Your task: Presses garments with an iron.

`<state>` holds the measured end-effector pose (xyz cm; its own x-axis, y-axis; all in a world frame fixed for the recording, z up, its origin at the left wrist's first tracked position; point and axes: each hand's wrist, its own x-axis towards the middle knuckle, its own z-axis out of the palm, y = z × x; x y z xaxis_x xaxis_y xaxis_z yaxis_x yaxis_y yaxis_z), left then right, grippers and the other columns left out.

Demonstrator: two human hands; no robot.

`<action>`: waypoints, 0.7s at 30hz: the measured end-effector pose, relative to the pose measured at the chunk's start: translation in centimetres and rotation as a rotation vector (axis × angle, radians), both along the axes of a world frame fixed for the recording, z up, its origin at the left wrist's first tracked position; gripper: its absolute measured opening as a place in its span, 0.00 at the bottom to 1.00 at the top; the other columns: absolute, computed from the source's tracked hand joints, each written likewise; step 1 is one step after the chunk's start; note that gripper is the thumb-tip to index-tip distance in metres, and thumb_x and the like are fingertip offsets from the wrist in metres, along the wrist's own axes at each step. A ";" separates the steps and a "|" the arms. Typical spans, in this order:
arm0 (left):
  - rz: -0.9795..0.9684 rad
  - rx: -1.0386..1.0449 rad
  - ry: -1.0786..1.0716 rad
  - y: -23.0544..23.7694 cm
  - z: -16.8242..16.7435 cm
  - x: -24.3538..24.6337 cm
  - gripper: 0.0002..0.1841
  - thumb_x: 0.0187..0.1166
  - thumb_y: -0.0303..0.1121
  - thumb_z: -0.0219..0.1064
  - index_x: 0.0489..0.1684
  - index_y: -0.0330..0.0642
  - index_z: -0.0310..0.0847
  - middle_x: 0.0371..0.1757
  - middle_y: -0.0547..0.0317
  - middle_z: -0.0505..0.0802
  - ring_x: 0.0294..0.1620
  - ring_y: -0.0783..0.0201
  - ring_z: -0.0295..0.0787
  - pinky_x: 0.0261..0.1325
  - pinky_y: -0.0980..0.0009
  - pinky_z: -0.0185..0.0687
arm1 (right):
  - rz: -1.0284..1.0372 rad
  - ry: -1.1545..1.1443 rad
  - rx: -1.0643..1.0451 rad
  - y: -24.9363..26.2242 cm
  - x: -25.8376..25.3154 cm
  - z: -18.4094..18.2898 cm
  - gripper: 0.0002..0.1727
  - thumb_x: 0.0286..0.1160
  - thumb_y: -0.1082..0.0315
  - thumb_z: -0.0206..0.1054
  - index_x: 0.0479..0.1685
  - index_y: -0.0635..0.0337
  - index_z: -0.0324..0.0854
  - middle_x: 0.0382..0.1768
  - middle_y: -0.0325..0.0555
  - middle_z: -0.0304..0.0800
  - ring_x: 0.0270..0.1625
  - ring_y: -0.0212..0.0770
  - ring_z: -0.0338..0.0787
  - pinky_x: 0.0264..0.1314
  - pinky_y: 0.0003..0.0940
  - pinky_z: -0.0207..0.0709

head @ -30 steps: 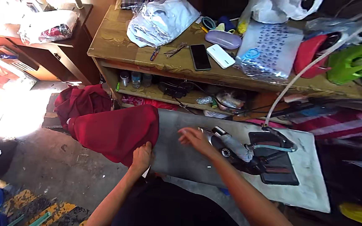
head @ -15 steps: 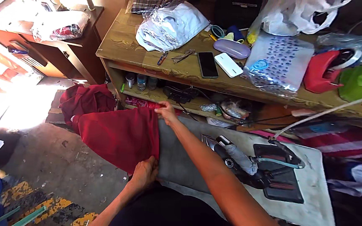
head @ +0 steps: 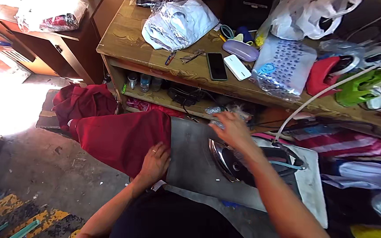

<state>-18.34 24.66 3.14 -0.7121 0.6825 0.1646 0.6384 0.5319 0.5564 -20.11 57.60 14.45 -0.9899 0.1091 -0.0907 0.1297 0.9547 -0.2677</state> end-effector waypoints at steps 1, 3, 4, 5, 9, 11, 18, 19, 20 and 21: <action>0.008 -0.035 0.023 0.6 -1.3 -0.9 0.25 0.86 0.48 0.58 0.76 0.47 0.81 0.83 0.50 0.80 0.88 0.45 0.68 0.87 0.40 0.60 | -0.044 -0.075 0.038 2.2 1.9 0.9 0.29 0.77 0.47 0.72 0.68 0.60 0.85 0.66 0.66 0.84 0.72 0.72 0.78 0.70 0.74 0.71; -0.022 -0.160 0.011 1.6 -3.9 -1.9 0.34 0.86 0.60 0.52 0.89 0.54 0.68 0.92 0.53 0.67 0.95 0.43 0.52 0.91 0.32 0.40 | -0.125 -0.288 0.035 5.7 5.1 0.7 0.42 0.74 0.33 0.68 0.75 0.59 0.80 0.71 0.69 0.81 0.76 0.74 0.76 0.74 0.76 0.67; -0.049 -0.217 0.004 2.0 -4.6 -2.0 0.36 0.85 0.63 0.49 0.91 0.57 0.64 0.94 0.54 0.64 0.95 0.43 0.49 0.90 0.30 0.36 | -0.149 -0.358 0.013 6.7 6.5 0.1 0.46 0.73 0.30 0.65 0.79 0.58 0.76 0.75 0.69 0.78 0.78 0.73 0.75 0.76 0.76 0.66; -0.070 -0.232 -0.011 2.3 -4.7 -2.0 0.37 0.85 0.64 0.49 0.91 0.58 0.63 0.94 0.54 0.63 0.96 0.44 0.49 0.90 0.29 0.34 | -0.160 -0.352 0.001 6.9 7.6 -0.3 0.47 0.72 0.29 0.64 0.83 0.57 0.73 0.78 0.70 0.74 0.80 0.73 0.73 0.78 0.76 0.64; -0.051 -0.114 -0.026 1.5 -2.4 -2.3 0.33 0.87 0.61 0.50 0.87 0.58 0.70 0.92 0.58 0.69 0.95 0.49 0.53 0.91 0.31 0.37 | -0.097 0.137 0.051 3.4 9.0 -1.2 0.38 0.82 0.38 0.58 0.80 0.58 0.76 0.77 0.66 0.76 0.79 0.71 0.75 0.77 0.73 0.65; 0.086 -0.042 0.035 -0.6 -1.1 -3.5 0.29 0.89 0.55 0.49 0.83 0.54 0.76 0.88 0.56 0.74 0.93 0.46 0.59 0.89 0.29 0.42 | -0.074 0.247 -0.052 0.2 7.9 -1.8 0.31 0.86 0.47 0.57 0.74 0.62 0.80 0.74 0.63 0.80 0.77 0.65 0.79 0.78 0.64 0.70; 0.684 -0.269 0.016 -16.5 -1.8 -12.8 0.33 0.93 0.55 0.32 0.89 0.55 0.68 0.92 0.55 0.68 0.95 0.37 0.48 0.87 0.23 0.32 | 0.267 0.101 -0.296 -14.4 2.1 -11.1 0.30 0.91 0.48 0.51 0.85 0.51 0.73 0.86 0.51 0.71 0.90 0.51 0.67 0.91 0.52 0.59; 0.711 -0.306 -0.019 -18.4 -2.7 -13.8 0.33 0.92 0.57 0.31 0.91 0.56 0.65 0.93 0.56 0.66 0.96 0.38 0.46 0.87 0.24 0.29 | 0.332 0.070 -0.273 -16.1 1.5 -12.6 0.31 0.91 0.45 0.49 0.87 0.47 0.70 0.89 0.50 0.67 0.92 0.53 0.63 0.92 0.57 0.55; 0.732 -0.314 -0.052 -20.1 -3.2 -14.8 0.34 0.92 0.58 0.30 0.91 0.59 0.64 0.94 0.58 0.64 0.96 0.39 0.43 0.88 0.25 0.28 | 0.390 0.032 -0.241 -17.4 1.0 -13.8 0.32 0.90 0.42 0.48 0.89 0.44 0.68 0.90 0.49 0.63 0.93 0.54 0.59 0.92 0.62 0.50; 0.748 -0.304 -0.092 -21.6 -3.5 -15.5 0.34 0.91 0.59 0.30 0.92 0.61 0.62 0.94 0.60 0.62 0.97 0.41 0.41 0.88 0.26 0.27 | 0.439 -0.008 -0.206 -18.3 0.6 -14.6 0.33 0.90 0.41 0.48 0.90 0.40 0.66 0.92 0.48 0.60 0.94 0.55 0.56 0.92 0.68 0.45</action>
